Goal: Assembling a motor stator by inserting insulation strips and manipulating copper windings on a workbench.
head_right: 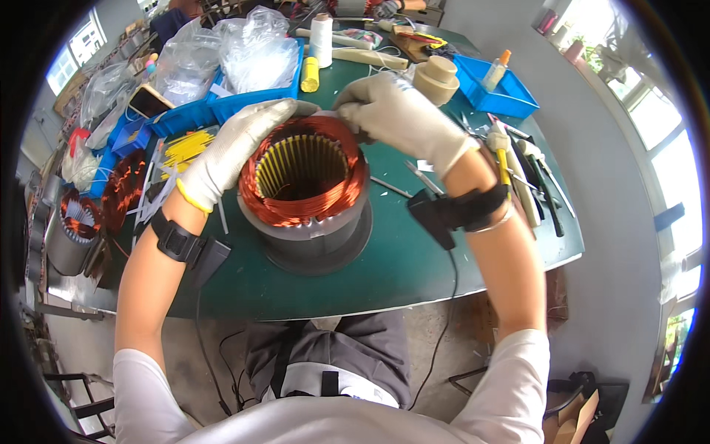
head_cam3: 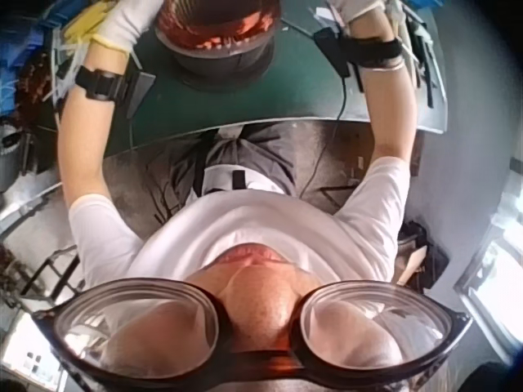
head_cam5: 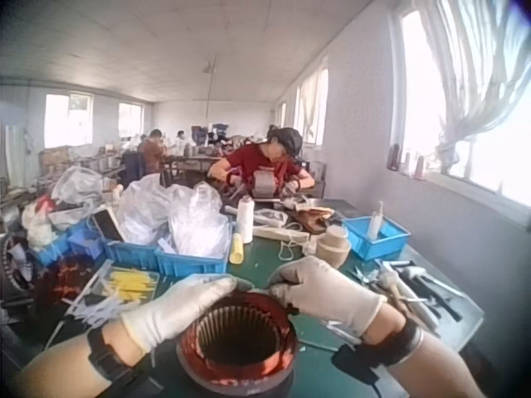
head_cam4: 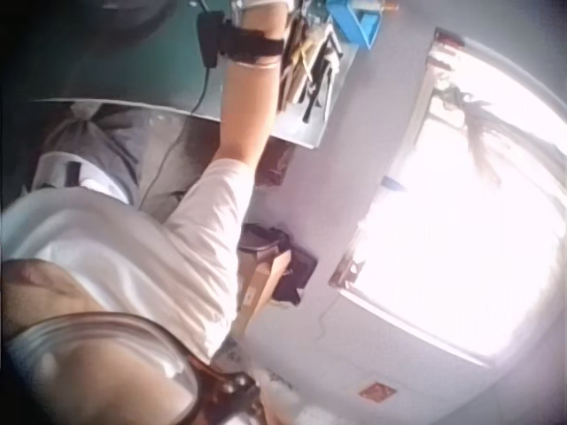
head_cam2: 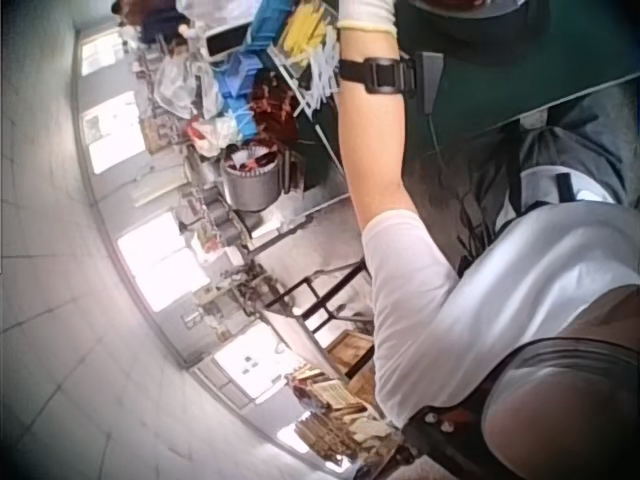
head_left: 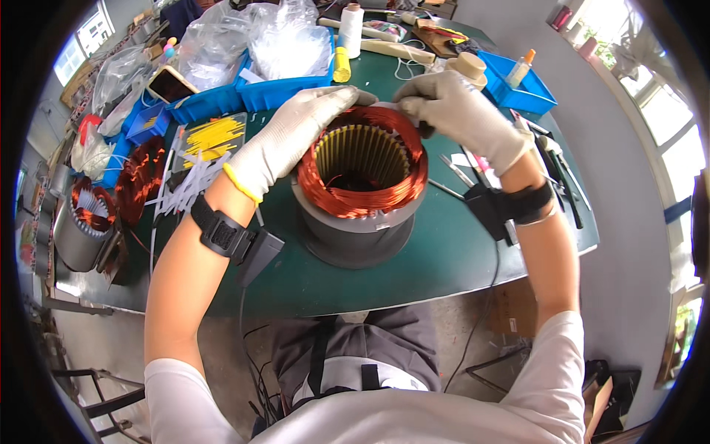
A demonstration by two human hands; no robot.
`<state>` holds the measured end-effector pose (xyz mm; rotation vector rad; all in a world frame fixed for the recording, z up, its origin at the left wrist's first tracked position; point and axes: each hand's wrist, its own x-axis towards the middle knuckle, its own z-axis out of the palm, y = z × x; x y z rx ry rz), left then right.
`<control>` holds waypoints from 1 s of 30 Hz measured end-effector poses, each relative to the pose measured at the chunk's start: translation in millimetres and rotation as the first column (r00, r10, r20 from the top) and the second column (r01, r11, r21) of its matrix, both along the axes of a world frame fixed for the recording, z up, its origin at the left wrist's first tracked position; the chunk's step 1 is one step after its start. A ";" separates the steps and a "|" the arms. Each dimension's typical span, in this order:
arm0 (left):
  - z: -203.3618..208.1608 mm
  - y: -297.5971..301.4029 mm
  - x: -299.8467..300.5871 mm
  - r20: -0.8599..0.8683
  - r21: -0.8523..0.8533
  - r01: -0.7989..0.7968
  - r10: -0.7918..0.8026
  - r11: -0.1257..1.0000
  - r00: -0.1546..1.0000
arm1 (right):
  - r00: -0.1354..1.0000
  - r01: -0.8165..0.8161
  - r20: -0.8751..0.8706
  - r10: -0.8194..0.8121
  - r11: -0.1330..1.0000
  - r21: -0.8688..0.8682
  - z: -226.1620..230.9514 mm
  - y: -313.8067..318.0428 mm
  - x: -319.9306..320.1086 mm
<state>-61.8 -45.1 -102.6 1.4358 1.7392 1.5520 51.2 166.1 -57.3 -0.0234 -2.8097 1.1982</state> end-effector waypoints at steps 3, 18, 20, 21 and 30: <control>4.0 6.1 5.3 0.299 -0.051 -0.038 0.051 0.998 0.953 | 0.979 0.029 -0.204 0.008 0.984 0.177 -18.5 1.3 -8.5; 9.1 13.8 3.3 0.424 -0.276 -0.101 0.215 0.956 0.880 | 0.989 -0.045 0.142 0.026 0.990 0.132 8.2 0.7 -13.3; 7.6 11.9 1.5 0.348 -0.238 -0.141 0.220 0.961 0.912 | 0.992 -0.098 0.092 0.090 0.992 0.080 9.4 3.4 -11.3; 4.9 15.3 -2.5 0.387 -0.197 -0.091 0.163 0.976 0.907 | 0.990 -0.105 0.104 0.096 0.991 0.084 9.5 2.1 -9.9; 4.8 12.2 -2.7 0.349 -0.138 -0.065 0.110 0.988 0.931 | 0.998 -0.068 0.026 0.064 0.978 0.199 12.3 -7.1 -15.2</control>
